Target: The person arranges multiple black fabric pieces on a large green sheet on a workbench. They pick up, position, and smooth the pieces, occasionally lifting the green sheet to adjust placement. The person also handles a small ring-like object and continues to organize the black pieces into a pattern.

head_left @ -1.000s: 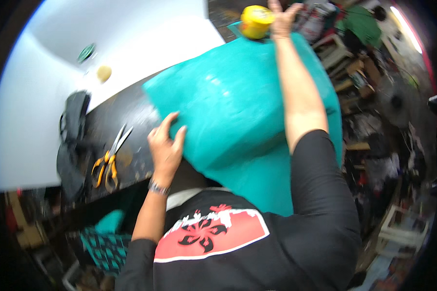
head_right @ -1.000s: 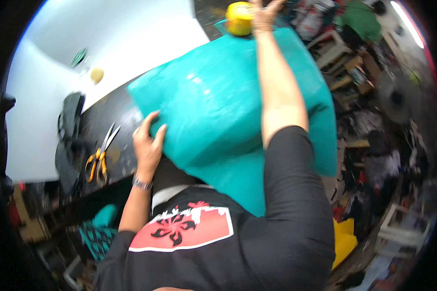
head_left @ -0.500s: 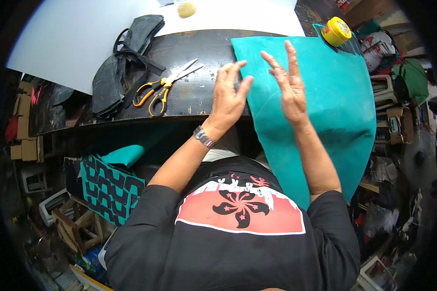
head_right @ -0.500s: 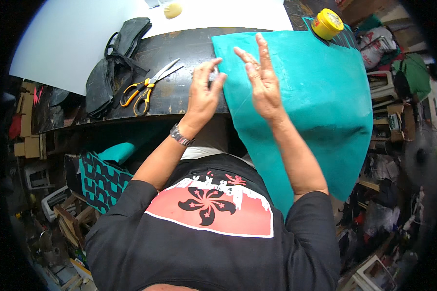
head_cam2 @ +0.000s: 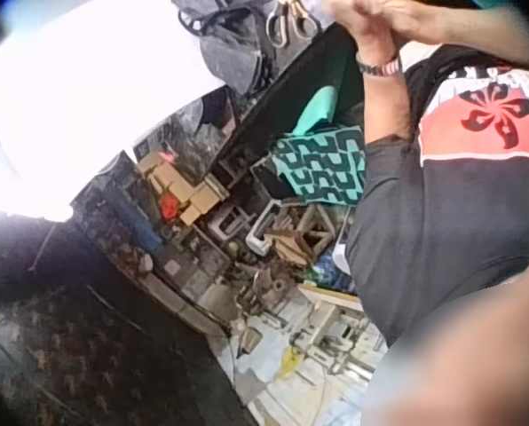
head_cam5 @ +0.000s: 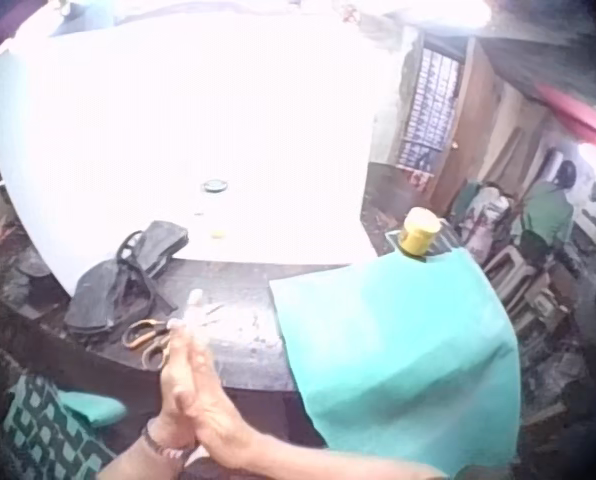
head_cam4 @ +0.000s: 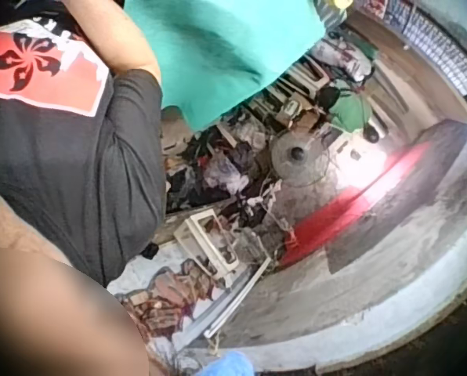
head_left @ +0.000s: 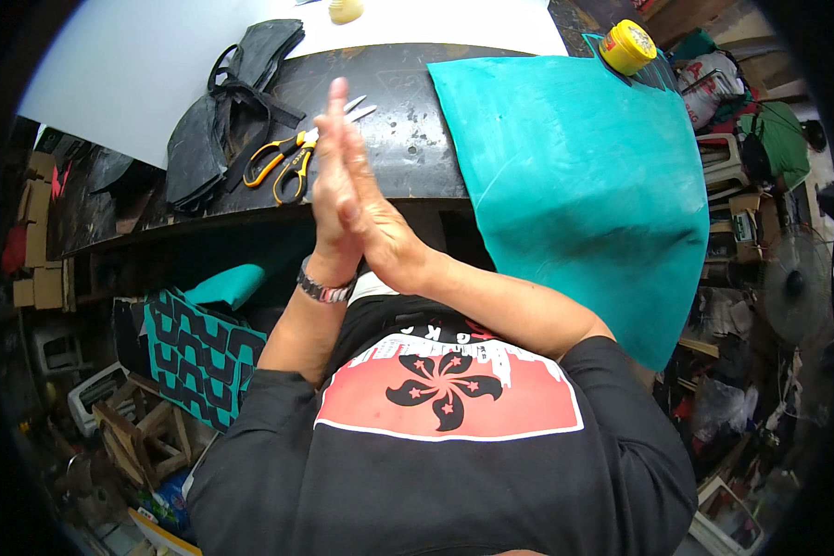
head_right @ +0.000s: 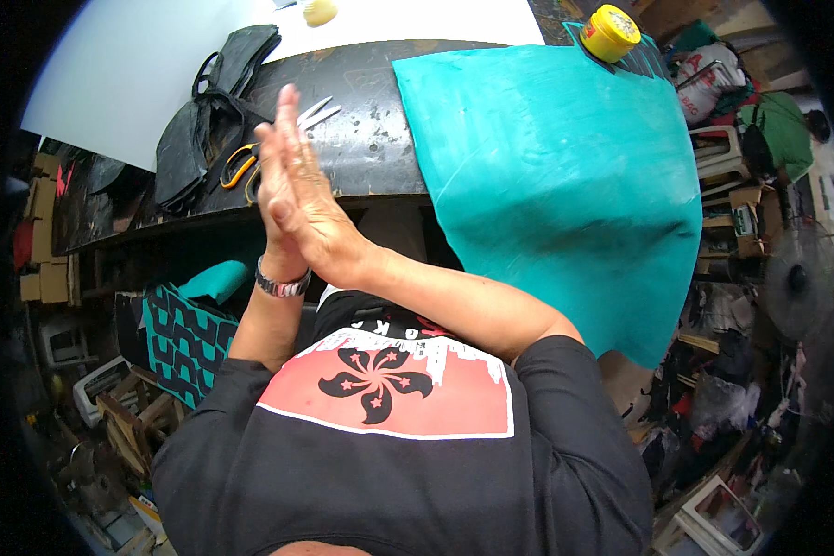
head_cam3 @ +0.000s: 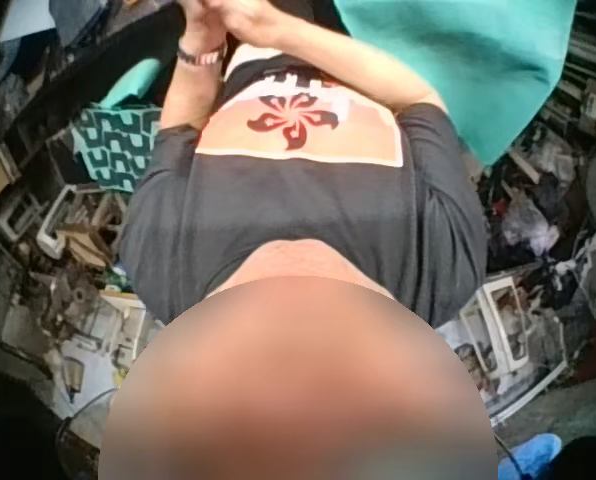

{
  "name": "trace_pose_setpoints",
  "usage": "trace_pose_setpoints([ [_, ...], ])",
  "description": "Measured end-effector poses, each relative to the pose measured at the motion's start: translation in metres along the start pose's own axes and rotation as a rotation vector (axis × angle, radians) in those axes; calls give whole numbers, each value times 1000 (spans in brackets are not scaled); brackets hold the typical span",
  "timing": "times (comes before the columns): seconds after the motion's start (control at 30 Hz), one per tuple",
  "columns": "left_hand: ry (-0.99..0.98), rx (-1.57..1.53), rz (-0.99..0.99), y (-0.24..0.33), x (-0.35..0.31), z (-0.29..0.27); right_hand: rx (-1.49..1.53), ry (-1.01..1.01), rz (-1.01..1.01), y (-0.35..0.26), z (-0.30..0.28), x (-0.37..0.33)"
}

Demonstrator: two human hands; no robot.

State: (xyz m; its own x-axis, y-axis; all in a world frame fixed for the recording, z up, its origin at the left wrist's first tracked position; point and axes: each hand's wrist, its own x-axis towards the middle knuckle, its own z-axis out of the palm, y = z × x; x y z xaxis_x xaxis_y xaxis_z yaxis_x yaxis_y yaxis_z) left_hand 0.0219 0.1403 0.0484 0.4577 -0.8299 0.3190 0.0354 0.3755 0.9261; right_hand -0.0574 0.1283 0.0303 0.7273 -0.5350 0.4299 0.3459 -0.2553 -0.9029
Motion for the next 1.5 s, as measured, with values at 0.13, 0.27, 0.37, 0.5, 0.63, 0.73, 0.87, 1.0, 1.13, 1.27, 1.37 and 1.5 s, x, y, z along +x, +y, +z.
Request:
trace_pose_setpoints([
  [0.13, 67, 126, 66, 1, -43, -33, 233, -98, 126, -3, 33, 12],
  [0.27, 108, 140, -228, -2, -100, -82, 496, -298, 505, 9, 65, -4],
  [0.37, 111, 85, -453, 1, -137, -119, 606, -380, 840, 32, 82, -19],
  [0.5, 45, -69, -532, -17, -155, -152, 601, -375, 1045, 73, 101, -28],
  [0.63, 201, -103, -554, -68, -153, -160, 648, -327, 1093, 109, 100, -28],
  [0.73, 277, -75, -590, -101, -146, -166, 624, -236, 1138, 125, 88, -27],
  [0.87, 207, -32, -546, -119, -142, -181, 731, -258, 1167, 128, 79, -25],
  [1.0, 43, -105, -628, -115, -146, -207, 735, -490, 1138, 122, 78, -29],
  [1.13, -132, 69, -651, -116, -153, -225, 842, -597, 1189, 127, 76, -33],
  [1.27, 61, -163, -671, -138, -155, -222, 743, -469, 1252, 146, 68, -35],
  [1.37, 386, -106, -617, -150, -151, -215, 301, -47, 1392, 164, 74, -35],
  [1.5, 549, -83, -752, -146, -137, -176, 210, 137, 1370, 187, 95, -35],
])
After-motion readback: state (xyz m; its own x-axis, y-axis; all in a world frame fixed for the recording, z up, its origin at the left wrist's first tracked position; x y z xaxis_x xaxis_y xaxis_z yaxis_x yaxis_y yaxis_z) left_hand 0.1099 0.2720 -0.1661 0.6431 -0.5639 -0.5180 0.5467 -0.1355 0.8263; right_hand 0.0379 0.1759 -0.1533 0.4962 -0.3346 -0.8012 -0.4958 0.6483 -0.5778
